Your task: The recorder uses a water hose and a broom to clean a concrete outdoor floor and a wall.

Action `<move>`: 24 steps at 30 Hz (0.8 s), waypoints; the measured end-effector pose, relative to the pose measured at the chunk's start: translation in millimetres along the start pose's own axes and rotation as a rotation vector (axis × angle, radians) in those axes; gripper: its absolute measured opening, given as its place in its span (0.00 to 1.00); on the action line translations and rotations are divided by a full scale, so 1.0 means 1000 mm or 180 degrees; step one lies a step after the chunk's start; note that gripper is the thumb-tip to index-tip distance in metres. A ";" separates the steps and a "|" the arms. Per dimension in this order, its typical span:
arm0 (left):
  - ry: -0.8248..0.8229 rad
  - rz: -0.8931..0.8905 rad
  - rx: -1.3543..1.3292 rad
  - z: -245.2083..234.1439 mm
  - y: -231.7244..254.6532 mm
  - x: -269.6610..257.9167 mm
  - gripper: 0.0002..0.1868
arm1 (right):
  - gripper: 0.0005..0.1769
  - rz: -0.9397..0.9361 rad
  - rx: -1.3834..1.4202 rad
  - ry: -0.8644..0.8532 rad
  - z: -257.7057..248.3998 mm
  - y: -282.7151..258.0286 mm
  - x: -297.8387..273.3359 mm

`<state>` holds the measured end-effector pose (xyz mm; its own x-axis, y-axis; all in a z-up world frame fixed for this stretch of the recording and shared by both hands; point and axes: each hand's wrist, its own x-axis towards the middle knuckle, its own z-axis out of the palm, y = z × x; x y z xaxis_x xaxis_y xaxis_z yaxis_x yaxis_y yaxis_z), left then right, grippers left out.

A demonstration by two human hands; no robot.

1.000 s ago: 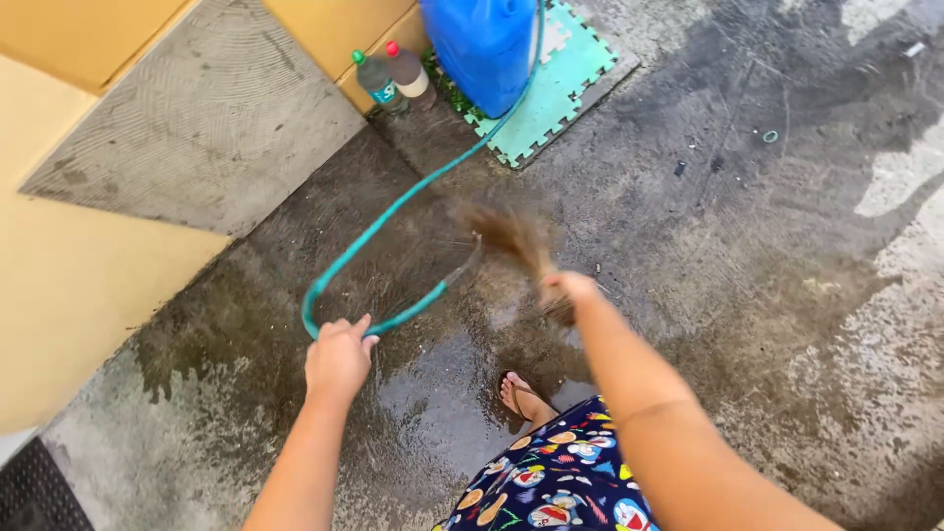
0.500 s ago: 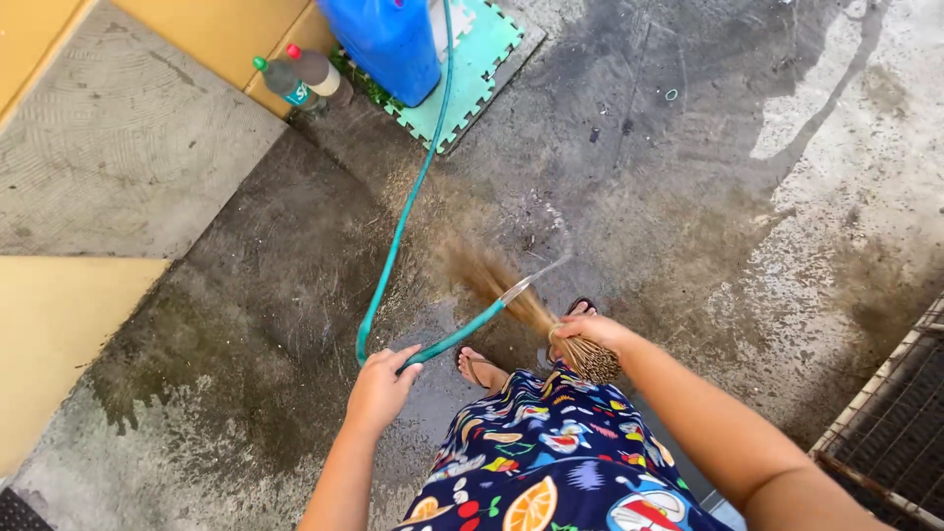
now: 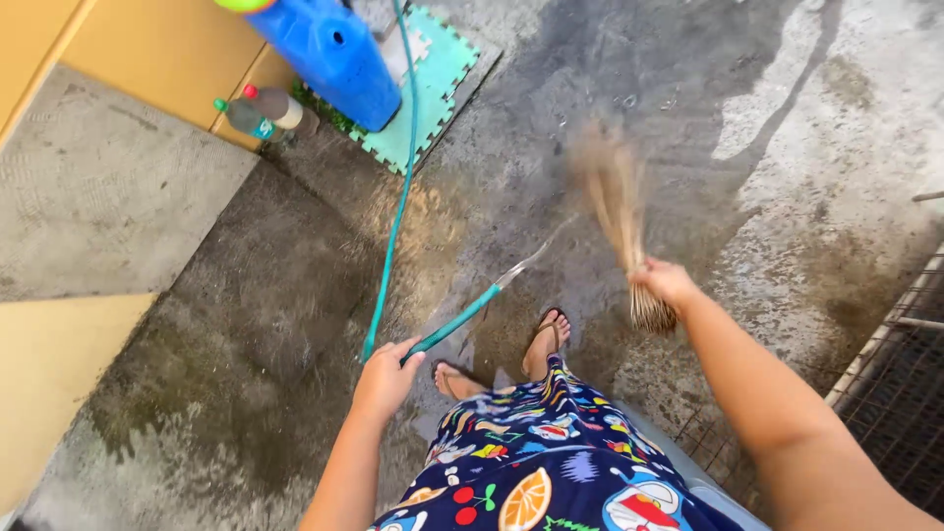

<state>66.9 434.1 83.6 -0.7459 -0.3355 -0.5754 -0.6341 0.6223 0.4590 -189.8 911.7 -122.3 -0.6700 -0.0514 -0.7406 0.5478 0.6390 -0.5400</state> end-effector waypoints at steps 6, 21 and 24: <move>0.0043 0.0068 0.0113 0.014 0.029 0.019 0.20 | 0.28 0.1605 0.1001 -0.1657 -0.001 0.058 -0.011; 0.0030 0.1265 0.0217 -0.039 0.152 0.065 0.19 | 0.37 -0.0204 0.0657 0.0325 -0.054 -0.102 0.038; -0.0254 0.1083 0.0028 -0.076 0.189 0.077 0.18 | 0.29 0.0538 0.1753 -0.0768 -0.053 -0.154 0.045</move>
<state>-125.6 471.9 177.4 -0.8957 -0.0517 -0.4417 -0.3498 0.6952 0.6280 -330.7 851.9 -50.8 -0.4546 -0.1969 -0.8686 0.8574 0.1674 -0.4867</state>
